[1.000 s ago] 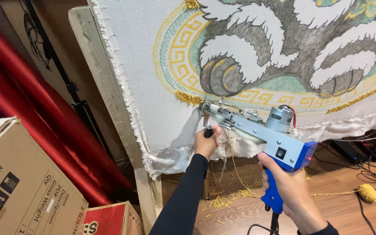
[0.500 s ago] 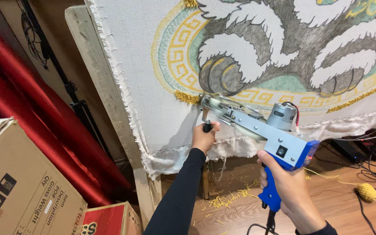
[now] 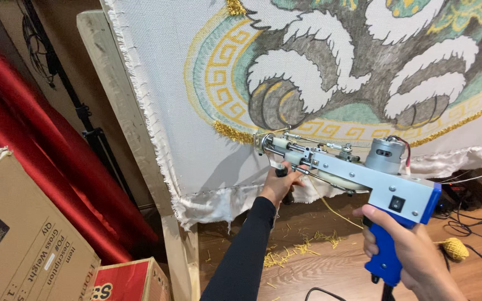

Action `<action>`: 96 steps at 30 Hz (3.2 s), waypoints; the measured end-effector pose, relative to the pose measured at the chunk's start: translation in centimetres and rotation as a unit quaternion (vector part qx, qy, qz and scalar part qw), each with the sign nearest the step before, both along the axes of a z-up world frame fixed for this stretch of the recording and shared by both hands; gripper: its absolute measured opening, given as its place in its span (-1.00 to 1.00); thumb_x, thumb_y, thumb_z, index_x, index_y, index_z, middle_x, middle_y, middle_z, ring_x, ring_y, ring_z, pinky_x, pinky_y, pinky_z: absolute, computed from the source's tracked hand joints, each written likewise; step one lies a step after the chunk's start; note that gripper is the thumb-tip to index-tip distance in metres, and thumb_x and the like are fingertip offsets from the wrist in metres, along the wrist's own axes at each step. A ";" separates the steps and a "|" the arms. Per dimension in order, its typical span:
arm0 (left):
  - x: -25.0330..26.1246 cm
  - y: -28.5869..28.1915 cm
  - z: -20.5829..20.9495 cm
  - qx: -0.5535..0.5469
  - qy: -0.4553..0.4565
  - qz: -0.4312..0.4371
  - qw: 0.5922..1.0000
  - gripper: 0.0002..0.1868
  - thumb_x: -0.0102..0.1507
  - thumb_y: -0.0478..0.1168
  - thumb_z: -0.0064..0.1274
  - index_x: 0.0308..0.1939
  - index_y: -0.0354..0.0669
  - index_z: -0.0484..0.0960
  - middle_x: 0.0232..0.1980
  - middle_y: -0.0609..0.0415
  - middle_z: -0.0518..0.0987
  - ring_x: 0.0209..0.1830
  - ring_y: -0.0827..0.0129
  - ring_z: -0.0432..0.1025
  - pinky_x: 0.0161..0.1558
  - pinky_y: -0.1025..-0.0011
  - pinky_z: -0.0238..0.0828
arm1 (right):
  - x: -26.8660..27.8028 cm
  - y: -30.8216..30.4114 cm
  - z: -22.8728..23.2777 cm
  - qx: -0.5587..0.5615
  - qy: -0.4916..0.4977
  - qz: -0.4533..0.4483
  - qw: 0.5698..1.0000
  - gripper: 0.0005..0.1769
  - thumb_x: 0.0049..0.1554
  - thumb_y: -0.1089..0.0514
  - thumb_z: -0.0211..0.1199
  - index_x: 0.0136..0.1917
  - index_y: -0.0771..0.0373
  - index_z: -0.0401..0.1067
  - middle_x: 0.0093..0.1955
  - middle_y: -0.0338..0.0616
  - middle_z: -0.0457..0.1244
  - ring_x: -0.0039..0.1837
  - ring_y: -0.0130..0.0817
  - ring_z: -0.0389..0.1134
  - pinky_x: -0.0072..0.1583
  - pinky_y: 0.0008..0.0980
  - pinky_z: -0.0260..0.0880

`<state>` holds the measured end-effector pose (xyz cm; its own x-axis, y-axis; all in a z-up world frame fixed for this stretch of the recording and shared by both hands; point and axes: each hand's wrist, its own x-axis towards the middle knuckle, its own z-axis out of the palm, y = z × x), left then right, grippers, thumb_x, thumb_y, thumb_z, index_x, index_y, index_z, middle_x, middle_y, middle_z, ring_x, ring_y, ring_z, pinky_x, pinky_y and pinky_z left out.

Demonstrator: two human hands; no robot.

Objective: The person uses a tufting gun to apply yellow yarn to a large canvas with a printed tiger design, following the lines of the pattern and feeding yarn into the machine.

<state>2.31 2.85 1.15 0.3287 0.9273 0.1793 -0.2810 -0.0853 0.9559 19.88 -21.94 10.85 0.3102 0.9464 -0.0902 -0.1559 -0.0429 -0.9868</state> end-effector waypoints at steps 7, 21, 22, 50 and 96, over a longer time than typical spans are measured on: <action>0.9 -2.8 1.3 0.010 0.034 -0.014 0.999 -0.81 0.29 -0.20 0.16 -0.10 -0.19 0.77 -0.36 0.17 0.63 -0.57 0.62 0.36 -0.49 0.55 0.21 | 3.8 -0.7 -0.8 0.016 0.009 0.013 1.000 -0.58 0.18 0.03 0.30 0.09 0.47 0.49 -0.45 -0.06 0.14 -0.45 -0.25 0.17 -0.39 -0.22 0.19; -0.7 -3.5 0.6 0.069 0.096 0.024 0.993 -0.64 0.27 -0.12 0.22 -0.07 -0.42 0.69 -0.26 0.05 0.74 -0.62 0.55 0.40 -0.52 0.52 0.36 | 2.6 -0.5 -2.5 0.021 0.023 0.007 0.999 -0.55 0.10 -0.03 0.25 -0.01 0.47 0.49 -0.50 -0.10 0.12 -0.47 -0.30 0.14 -0.40 -0.26 0.17; -0.8 -3.8 0.9 0.045 0.085 0.019 0.995 -0.59 0.25 -0.11 0.23 0.03 -0.37 0.64 -0.26 0.07 0.74 -0.63 0.56 0.37 -0.54 0.53 0.33 | 2.5 -0.4 -2.5 0.017 0.024 0.007 1.000 -0.55 0.10 -0.03 0.25 -0.01 0.47 0.48 -0.50 -0.10 0.12 -0.47 -0.29 0.14 -0.40 -0.25 0.17; -2.6 -0.4 -1.3 -0.013 0.064 0.049 0.997 -0.38 0.14 -0.06 0.37 0.17 -0.38 0.62 -0.39 0.13 0.62 -0.65 0.62 0.25 -0.60 0.53 0.13 | -2.3 1.2 -1.9 0.013 0.028 -0.024 0.999 -0.61 0.08 -0.01 0.32 -0.06 0.41 0.47 -0.50 -0.10 0.14 -0.48 -0.31 0.15 -0.40 -0.32 0.13; 1.3 1.3 -2.1 0.011 0.002 0.008 1.000 -0.63 0.30 -0.23 0.23 -0.03 -0.43 0.41 -0.44 0.11 0.51 -0.53 0.45 0.50 -0.46 0.43 0.33 | 0.4 -0.6 -1.6 0.020 0.024 -0.006 0.999 -0.59 0.12 0.05 0.26 0.08 0.44 0.49 -0.47 -0.10 0.16 -0.45 -0.32 0.15 -0.37 -0.29 0.16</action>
